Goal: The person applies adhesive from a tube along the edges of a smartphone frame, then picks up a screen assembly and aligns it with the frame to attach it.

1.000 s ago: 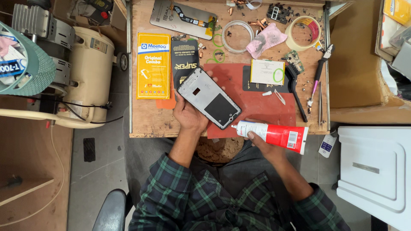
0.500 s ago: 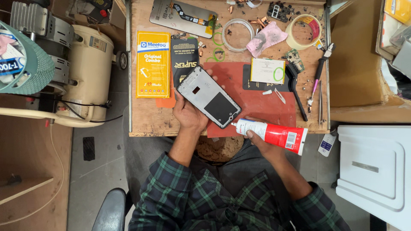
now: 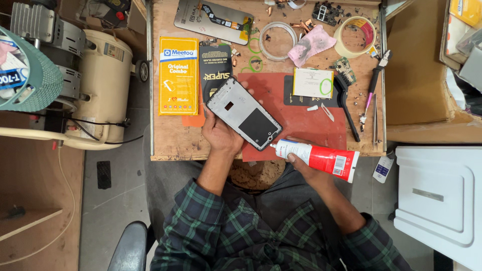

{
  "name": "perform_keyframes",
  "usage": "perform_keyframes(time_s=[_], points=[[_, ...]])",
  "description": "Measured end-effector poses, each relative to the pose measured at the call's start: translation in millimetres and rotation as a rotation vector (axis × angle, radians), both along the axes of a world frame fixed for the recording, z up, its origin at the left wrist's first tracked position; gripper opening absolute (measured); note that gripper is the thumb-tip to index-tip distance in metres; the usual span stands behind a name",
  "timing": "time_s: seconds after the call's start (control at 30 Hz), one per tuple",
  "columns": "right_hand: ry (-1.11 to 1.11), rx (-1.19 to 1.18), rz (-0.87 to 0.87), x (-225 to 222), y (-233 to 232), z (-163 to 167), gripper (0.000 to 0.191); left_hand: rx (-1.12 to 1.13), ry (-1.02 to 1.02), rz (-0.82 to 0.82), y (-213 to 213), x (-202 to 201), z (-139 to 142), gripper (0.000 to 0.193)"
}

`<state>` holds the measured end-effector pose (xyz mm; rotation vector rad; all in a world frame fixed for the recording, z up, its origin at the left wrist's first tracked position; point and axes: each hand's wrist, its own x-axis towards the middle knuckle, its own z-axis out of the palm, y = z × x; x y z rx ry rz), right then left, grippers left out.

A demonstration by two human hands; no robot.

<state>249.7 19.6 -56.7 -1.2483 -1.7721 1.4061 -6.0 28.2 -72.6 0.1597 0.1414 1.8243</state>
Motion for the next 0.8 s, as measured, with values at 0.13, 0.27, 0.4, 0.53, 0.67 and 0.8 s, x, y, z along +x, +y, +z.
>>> perform_keyframes(time_s=[0.13, 0.27, 0.4, 0.53, 0.67, 0.8], points=[[0.071, -0.141, -0.086, 4, 2, -8, 0.049, 0.008, 0.009, 0.011, 0, 0, -2, 0.084], [0.346, -0.269, -0.152, 15, 6, -25, 0.053, 0.015, -0.014, 0.006, 1, 0, -4, 0.084], [0.709, -0.373, -0.194, 28, 17, -27, 0.05, 0.023, -0.017, 0.014, 1, -1, -5, 0.083], [0.993, -0.498, -0.207, 32, 33, -2, 0.052, -0.038, -0.093, -0.001, 1, -2, -2, 0.081], [0.903, -0.437, -0.133, 32, 56, 40, 0.044, -0.009, -0.087, 0.048, -4, -13, 12, 0.075], [0.352, -0.307, -0.036, 23, 84, 80, 0.063, 0.029, 0.033, 0.149, -17, -51, 32, 0.069]])
